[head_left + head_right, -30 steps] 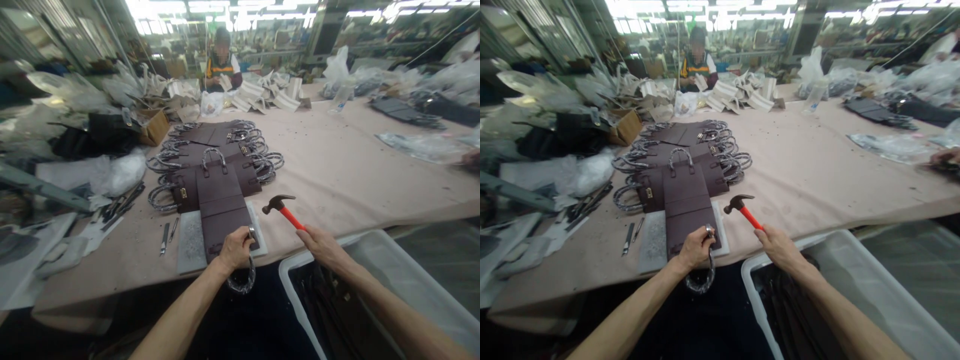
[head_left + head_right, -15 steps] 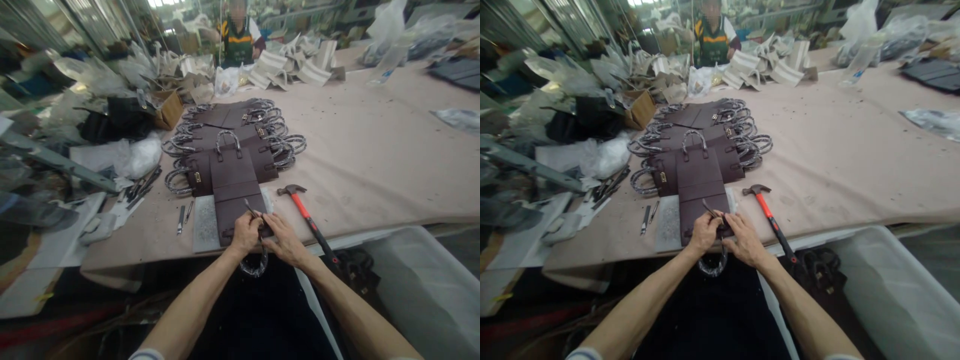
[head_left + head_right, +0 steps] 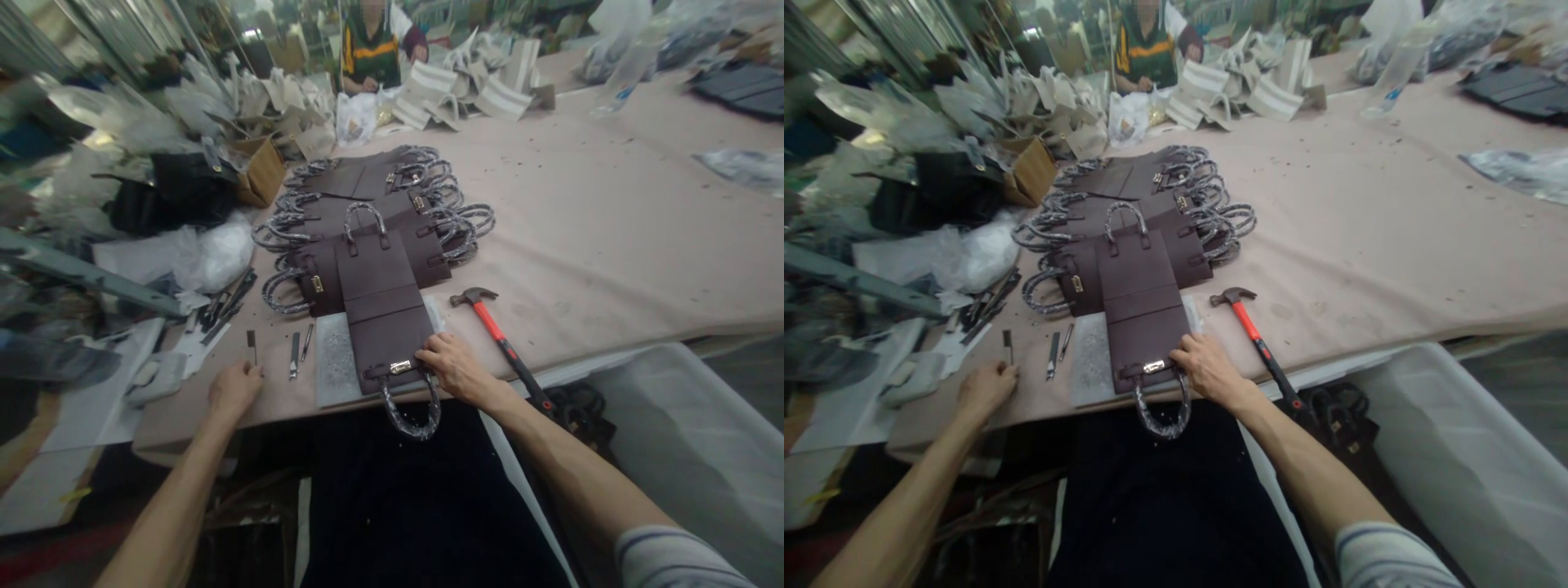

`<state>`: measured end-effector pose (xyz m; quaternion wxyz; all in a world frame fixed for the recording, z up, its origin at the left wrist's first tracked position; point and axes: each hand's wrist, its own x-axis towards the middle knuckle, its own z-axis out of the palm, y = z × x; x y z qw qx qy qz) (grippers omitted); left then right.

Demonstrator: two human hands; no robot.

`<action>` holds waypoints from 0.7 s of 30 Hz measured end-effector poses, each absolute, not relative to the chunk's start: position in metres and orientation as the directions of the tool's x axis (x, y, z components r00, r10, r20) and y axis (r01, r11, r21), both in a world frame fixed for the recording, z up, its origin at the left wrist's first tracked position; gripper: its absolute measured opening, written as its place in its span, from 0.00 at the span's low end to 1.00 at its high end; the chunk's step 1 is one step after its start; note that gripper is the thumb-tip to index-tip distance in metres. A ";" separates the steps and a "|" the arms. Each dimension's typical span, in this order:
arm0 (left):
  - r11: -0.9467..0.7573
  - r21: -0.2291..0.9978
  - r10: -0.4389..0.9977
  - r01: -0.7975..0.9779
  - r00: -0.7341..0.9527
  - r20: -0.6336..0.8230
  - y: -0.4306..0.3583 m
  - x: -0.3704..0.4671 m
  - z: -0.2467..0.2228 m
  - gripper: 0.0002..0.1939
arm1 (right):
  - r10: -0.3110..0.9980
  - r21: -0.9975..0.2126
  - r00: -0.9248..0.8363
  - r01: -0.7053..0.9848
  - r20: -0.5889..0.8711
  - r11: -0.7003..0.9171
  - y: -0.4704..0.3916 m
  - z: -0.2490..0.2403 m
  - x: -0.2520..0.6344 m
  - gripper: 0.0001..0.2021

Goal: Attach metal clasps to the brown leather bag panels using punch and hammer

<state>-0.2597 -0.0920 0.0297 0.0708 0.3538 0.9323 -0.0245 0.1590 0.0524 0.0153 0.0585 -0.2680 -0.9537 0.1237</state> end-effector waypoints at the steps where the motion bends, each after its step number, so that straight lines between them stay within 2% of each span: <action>1: 0.758 -0.037 0.638 0.651 -0.752 -0.166 -0.098 -0.264 0.025 0.14 | 0.492 -0.249 -0.870 0.470 0.029 0.847 0.053 0.017 0.158 0.13; 3: 0.736 -0.059 0.668 0.674 -0.738 -0.100 -0.105 -0.260 0.017 0.14 | 0.428 -0.190 -0.904 0.418 0.015 0.888 0.054 0.021 0.156 0.13; 5: 0.628 -0.016 0.778 0.778 -0.627 0.036 -0.106 -0.239 0.010 0.14 | 0.363 -0.111 -0.932 0.361 -0.004 0.926 0.054 0.027 0.154 0.14; 8: 0.296 0.143 0.933 0.944 -0.318 0.169 -0.098 -0.180 0.006 0.11 | 0.275 0.006 -0.958 0.276 -0.075 0.961 0.055 0.036 0.148 0.14; 9: 0.154 0.204 0.963 0.967 -0.193 0.188 -0.093 -0.158 0.007 0.09 | 0.258 0.041 -0.961 0.255 -0.104 0.966 0.056 0.039 0.145 0.13; 11: -0.084 0.242 0.984 0.967 0.042 0.172 -0.081 -0.115 0.010 0.07 | 0.235 0.098 -0.959 0.221 -0.156 0.970 0.057 0.043 0.140 0.12; 14: -0.224 0.168 0.973 0.960 0.212 0.086 -0.065 -0.072 0.020 0.08 | 0.228 0.135 -0.954 0.204 -0.193 0.970 0.056 0.046 0.135 0.11; 17: -0.230 0.047 0.973 0.972 0.228 0.036 -0.057 -0.055 0.030 0.10 | 0.248 0.128 -0.951 0.227 -0.183 0.965 0.054 0.041 0.136 0.10; 21: -0.226 -0.046 0.974 0.973 0.225 -0.025 -0.054 -0.043 0.040 0.09 | 0.299 0.067 -0.944 0.293 -0.135 0.954 0.052 0.028 0.144 0.10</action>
